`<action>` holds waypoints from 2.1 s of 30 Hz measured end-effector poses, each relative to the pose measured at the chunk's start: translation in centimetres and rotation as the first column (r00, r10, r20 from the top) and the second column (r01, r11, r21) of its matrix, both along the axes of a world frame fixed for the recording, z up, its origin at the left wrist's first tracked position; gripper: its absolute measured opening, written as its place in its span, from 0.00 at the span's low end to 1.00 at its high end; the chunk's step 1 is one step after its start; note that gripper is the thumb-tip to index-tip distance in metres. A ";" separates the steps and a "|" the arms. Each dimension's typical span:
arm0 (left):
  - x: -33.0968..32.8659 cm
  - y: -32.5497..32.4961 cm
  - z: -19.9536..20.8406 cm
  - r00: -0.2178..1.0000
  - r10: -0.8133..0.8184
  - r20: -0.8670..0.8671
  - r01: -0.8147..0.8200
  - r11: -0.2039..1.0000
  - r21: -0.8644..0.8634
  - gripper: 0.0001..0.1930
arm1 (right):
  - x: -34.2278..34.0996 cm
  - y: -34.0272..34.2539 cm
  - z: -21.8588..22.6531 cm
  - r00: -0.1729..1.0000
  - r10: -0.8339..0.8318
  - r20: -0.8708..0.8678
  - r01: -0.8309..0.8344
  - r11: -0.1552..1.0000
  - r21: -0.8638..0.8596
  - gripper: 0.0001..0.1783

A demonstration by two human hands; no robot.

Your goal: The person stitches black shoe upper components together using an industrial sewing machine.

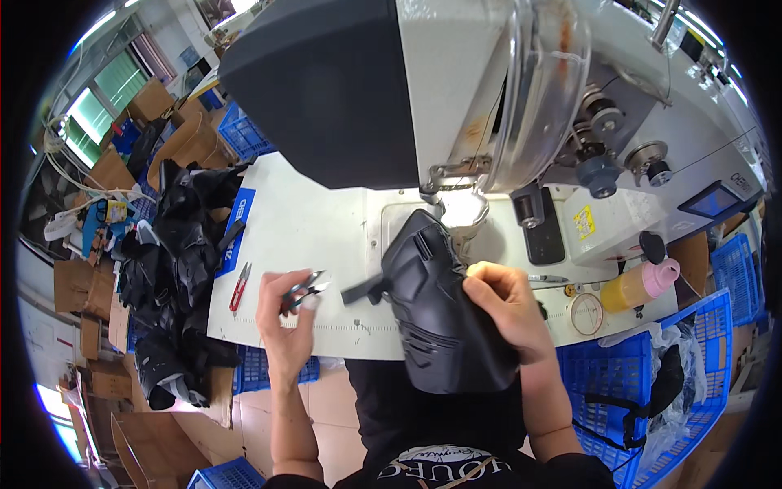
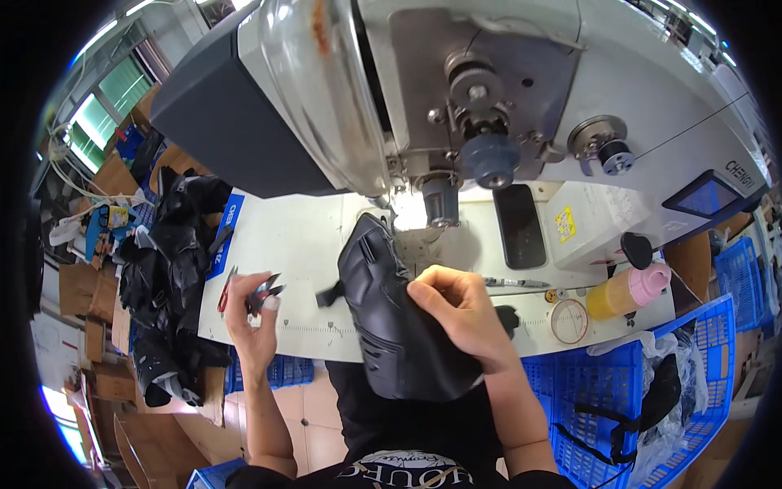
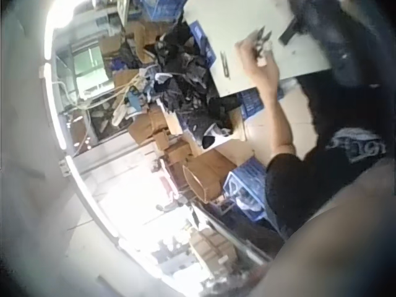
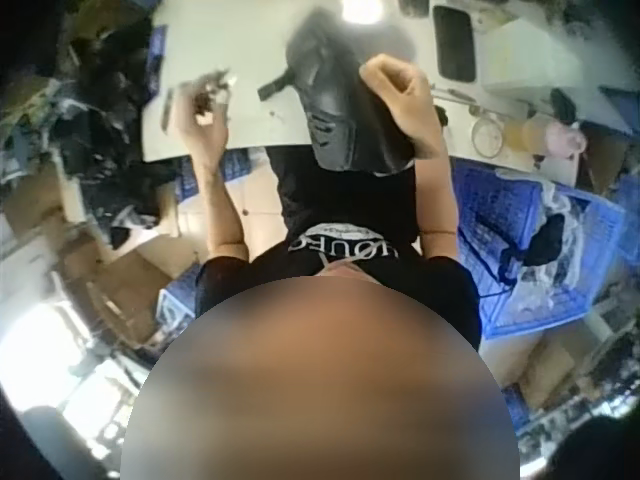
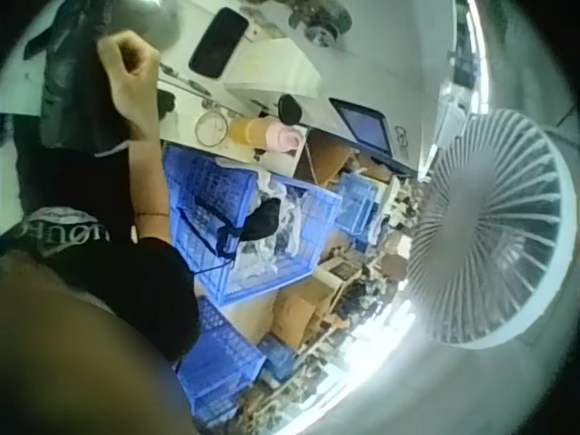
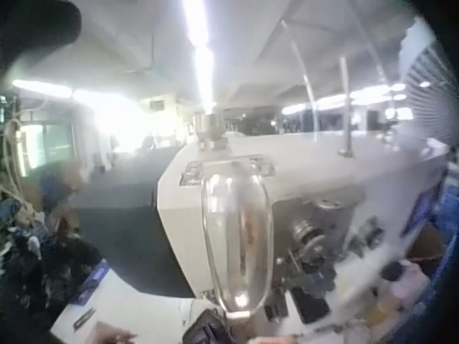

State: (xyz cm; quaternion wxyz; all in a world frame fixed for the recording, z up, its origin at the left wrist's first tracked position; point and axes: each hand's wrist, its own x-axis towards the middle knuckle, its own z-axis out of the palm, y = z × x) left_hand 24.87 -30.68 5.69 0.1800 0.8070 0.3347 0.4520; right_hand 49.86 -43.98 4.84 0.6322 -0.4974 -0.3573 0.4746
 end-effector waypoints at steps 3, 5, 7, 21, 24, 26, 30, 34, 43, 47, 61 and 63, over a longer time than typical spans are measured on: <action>2.4 0.0 2.0 0.992 -0.127 0.018 0.120 0.966 0.231 0.19 | 0.7 -1.2 0.3 0.993 0.110 0.046 -0.110 0.994 -0.007 0.09; 3.4 0.8 2.7 0.979 -0.189 -0.071 0.202 0.928 0.313 0.19 | 1.0 -1.7 0.3 0.980 0.187 0.060 -0.189 0.982 0.018 0.09; 4.1 1.0 2.8 0.955 -0.250 -0.161 0.294 0.876 0.382 0.20 | 1.2 -2.1 0.3 0.964 0.254 0.078 -0.257 0.966 0.040 0.09; 3.4 -0.2 3.8 0.880 -0.412 -0.236 0.470 0.826 0.310 0.15 | 0.2 -2.8 1.5 0.933 0.318 0.170 -0.323 0.946 0.002 0.10; 2.3 -0.5 5.3 0.885 -0.445 -0.137 0.459 0.883 0.094 0.15 | -0.2 -3.1 3.3 0.779 0.213 0.590 -0.316 0.946 0.075 0.11; 1.7 -0.9 6.9 0.851 -0.476 -0.223 0.490 0.872 0.008 0.15 | -1.0 -3.3 4.1 0.658 0.199 0.726 -0.324 0.945 0.035 0.15; 0.7 -1.1 7.9 0.684 -0.517 -0.514 0.551 0.829 -0.101 0.15 | -2.3 -3.8 3.7 0.333 0.005 0.943 -0.307 0.946 0.103 0.17; 0.4 -1.6 7.6 0.612 -0.517 -0.599 0.553 0.821 -0.143 0.15 | -3.3 -4.3 3.3 0.201 -0.019 0.979 -0.340 0.936 0.088 0.15; 0.3 -1.8 6.7 0.650 -0.472 -0.595 0.568 0.823 -0.032 0.12 | -3.9 -4.6 1.8 0.157 -0.108 0.982 -0.382 0.910 0.161 0.18; 2.3 0.5 4.5 0.775 -0.456 -0.437 0.476 0.877 -0.071 0.12 | -3.8 -5.4 0.9 0.106 -0.055 0.993 -0.556 0.825 0.105 0.13; 7.7 3.3 -2.9 0.746 -0.486 -0.455 0.531 0.847 -0.035 0.09 | -3.1 -5.2 -2.4 0.191 -0.184 0.964 -0.586 0.767 0.262 0.16; 8.0 2.4 -2.0 0.771 -0.559 -0.305 0.542 0.828 -0.146 0.09 | -3.0 -5.1 -2.5 0.198 -0.186 0.962 -0.573 0.775 0.267 0.16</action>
